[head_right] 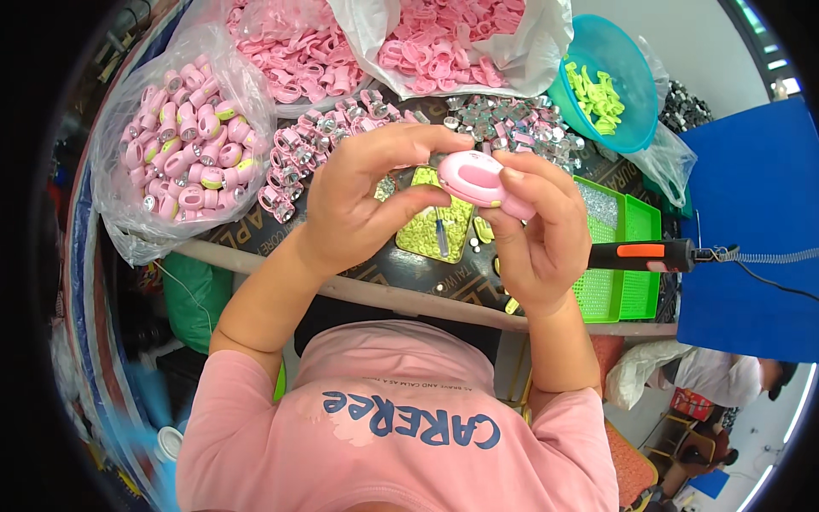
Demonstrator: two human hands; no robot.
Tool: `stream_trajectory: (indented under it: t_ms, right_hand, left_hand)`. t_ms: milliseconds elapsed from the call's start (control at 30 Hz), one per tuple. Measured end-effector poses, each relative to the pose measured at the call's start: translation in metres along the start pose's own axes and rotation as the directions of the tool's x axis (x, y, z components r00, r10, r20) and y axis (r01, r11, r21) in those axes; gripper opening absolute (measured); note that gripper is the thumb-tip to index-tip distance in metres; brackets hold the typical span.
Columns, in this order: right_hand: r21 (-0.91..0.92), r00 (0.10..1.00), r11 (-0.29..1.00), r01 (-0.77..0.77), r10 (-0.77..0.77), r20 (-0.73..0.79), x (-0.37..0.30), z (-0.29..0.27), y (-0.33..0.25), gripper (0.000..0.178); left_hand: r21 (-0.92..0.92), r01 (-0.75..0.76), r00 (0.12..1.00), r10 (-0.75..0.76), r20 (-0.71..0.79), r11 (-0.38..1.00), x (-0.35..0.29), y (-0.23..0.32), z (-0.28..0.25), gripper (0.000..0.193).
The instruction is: Manually assembling small plastic toy parts and applying stickers at a workbench.
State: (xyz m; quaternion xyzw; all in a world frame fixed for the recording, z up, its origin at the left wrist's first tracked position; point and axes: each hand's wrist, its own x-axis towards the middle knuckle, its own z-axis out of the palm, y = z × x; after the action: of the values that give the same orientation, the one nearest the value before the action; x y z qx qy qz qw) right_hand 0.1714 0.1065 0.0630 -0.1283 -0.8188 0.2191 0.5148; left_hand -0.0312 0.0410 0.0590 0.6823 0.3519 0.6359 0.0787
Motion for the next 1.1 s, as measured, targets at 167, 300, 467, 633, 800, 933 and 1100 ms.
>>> stream_trajectory:
  t_ms: [167, 300, 467, 633, 800, 933, 1100]
  right_hand:
    - [-0.028, 1.000, 1.000, -0.002, 0.002, 0.008, -0.001, 0.003, 0.000, 0.038]
    - [-0.139, 0.993, 0.983, 0.118, -0.115, 0.029, 0.004, 0.004, 0.000, 0.040]
    - [-0.202, 0.980, 0.959, 0.198, -0.189, 0.065, 0.006, 0.007, 0.002, 0.040]
    - [-0.114, 0.995, 0.989, 0.093, -0.089, 0.041, 0.001, 0.008, 0.003, 0.040]
    - [-0.149, 0.988, 0.983, 0.103, -0.084, 0.127, 0.006, 0.009, -0.009, 0.038]
    - [-0.130, 0.980, 0.985, 0.116, -0.093, 0.176, 0.006, 0.009, -0.008, 0.038]
    - [-0.117, 0.979, 0.992, -0.056, 0.077, 0.190, -0.006, 0.012, -0.008, 0.038]
  left_hand:
    - [0.041, -0.060, 0.997, 0.062, -0.045, 0.997, -0.007, -0.001, -0.002, 0.029]
    - [0.104, -0.092, 0.994, 0.097, -0.044, 0.990, -0.005, -0.002, -0.003, 0.025]
    - [0.136, -0.094, 0.995, 0.097, -0.014, 0.986, -0.009, -0.003, -0.012, 0.025]
    - [0.042, 0.077, 0.996, -0.075, -0.040, 0.996, -0.012, 0.002, -0.008, 0.031]
    - [0.287, -0.235, 0.969, 0.198, 0.151, 0.929, -0.010, -0.007, -0.017, 0.051]
    - [0.256, -0.226, 0.964, 0.179, 0.195, 0.940, -0.017, -0.011, -0.021, 0.048]
    - [0.217, -0.129, 0.964, 0.071, 0.257, 0.968, -0.020, -0.007, -0.020, 0.046]
